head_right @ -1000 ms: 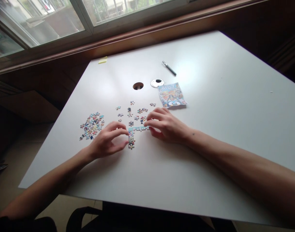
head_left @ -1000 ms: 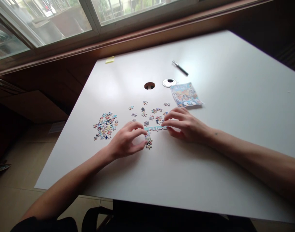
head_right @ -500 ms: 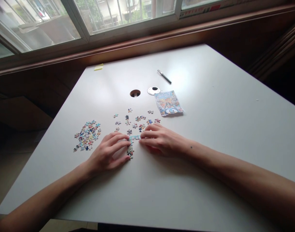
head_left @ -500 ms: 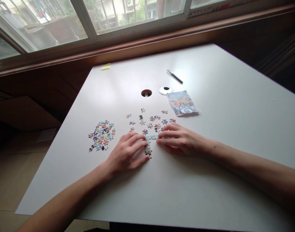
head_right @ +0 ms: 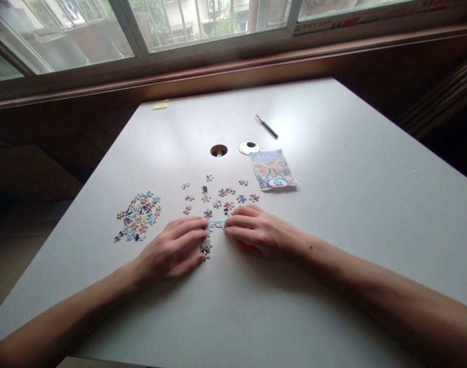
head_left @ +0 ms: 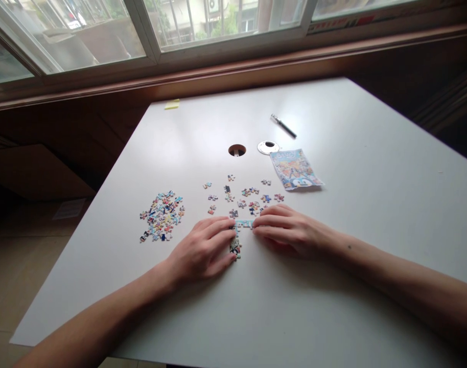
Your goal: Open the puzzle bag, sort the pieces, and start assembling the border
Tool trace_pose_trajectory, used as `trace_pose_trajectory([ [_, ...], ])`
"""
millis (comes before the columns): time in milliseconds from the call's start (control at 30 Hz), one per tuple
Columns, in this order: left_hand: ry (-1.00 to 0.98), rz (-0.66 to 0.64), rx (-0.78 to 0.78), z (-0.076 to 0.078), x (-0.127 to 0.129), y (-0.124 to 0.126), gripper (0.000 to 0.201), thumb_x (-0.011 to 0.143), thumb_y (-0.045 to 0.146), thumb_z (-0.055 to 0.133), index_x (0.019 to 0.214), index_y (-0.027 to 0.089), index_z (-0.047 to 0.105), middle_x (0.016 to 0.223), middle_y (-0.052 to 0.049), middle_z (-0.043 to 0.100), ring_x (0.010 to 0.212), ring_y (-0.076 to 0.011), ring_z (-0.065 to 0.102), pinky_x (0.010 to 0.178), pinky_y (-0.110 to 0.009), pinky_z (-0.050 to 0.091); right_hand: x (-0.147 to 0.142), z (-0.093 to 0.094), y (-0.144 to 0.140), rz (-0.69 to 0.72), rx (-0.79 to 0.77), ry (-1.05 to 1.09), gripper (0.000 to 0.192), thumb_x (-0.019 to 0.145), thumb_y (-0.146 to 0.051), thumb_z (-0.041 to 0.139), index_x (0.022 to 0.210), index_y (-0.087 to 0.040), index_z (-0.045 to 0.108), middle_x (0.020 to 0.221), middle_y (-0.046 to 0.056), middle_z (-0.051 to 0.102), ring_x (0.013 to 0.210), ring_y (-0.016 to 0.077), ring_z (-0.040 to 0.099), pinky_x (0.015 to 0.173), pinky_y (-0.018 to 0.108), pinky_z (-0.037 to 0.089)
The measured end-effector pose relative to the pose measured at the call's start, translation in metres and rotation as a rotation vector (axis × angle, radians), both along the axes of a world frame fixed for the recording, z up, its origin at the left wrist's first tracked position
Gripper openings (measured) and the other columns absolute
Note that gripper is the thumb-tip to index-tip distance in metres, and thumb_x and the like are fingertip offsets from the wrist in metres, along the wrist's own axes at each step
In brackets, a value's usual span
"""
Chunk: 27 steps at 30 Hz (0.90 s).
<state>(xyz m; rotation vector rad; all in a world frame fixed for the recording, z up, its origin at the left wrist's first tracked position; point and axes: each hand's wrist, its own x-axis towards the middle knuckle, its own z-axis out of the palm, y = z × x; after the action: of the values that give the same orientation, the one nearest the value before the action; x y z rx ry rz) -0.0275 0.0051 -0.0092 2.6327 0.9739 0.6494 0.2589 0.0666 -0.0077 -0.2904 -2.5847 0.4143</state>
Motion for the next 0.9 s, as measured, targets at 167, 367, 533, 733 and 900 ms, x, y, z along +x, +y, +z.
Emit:
trace_pose_trajectory([
  [167,-0.016,0.005,-0.005,0.0003,0.0003,-0.0002,0.036,0.093,0.030,0.062,0.127,0.017,0.058,0.137,-0.013,0.061,0.132,-0.0283,0.053,0.111,-0.048,0.046,-0.0002,-0.0020,0.0004,-0.004,-0.029,-0.016,0.027,0.096,-0.012,0.055,0.122,-0.019,0.060,0.112,0.011,0.070,0.105,0.0243,0.060,0.090,0.042,0.051],
  [367,0.015,-0.006,0.006,-0.0020,-0.0009,-0.0010,0.033,0.094,0.028,0.061,0.127,0.021,0.060,0.139,-0.012,0.058,0.133,-0.0275,0.052,0.112,-0.047,0.045,-0.0003,-0.0047,0.0017,-0.006,-0.005,-0.006,0.028,0.095,-0.011,0.057,0.121,-0.020,0.059,0.112,0.010,0.070,0.102,0.0238,0.059,0.089,0.042,0.051],
  [533,0.056,-0.007,0.021,-0.0012,0.0006,-0.0016,0.032,0.096,0.027,0.057,0.126,0.019,0.060,0.140,-0.014,0.056,0.134,-0.0289,0.050,0.111,-0.048,0.045,0.0010,-0.0050,0.0018,0.019,0.060,0.025,0.027,0.094,-0.009,0.058,0.120,-0.017,0.059,0.114,0.013,0.069,0.104,0.0244,0.057,0.088,0.042,0.050],
  [733,0.048,-0.014,0.027,-0.0010,0.0011,-0.0009,0.030,0.096,0.027,0.055,0.125,0.018,0.059,0.140,-0.014,0.056,0.132,-0.0272,0.051,0.111,-0.045,0.044,0.0045,-0.0027,-0.0003,0.028,0.073,-0.001,0.027,0.094,-0.007,0.057,0.120,-0.015,0.058,0.116,0.014,0.068,0.104,0.0246,0.055,0.087,0.041,0.050],
  [900,0.035,-0.023,0.013,-0.0035,0.0011,-0.0002,0.031,0.096,0.028,0.056,0.126,0.019,0.059,0.140,-0.012,0.057,0.134,-0.0268,0.051,0.112,-0.044,0.044,0.0048,-0.0035,-0.0012,0.035,0.031,-0.008,0.028,0.092,-0.005,0.059,0.119,-0.014,0.058,0.117,0.014,0.067,0.105,0.0238,0.055,0.088,0.040,0.050],
])
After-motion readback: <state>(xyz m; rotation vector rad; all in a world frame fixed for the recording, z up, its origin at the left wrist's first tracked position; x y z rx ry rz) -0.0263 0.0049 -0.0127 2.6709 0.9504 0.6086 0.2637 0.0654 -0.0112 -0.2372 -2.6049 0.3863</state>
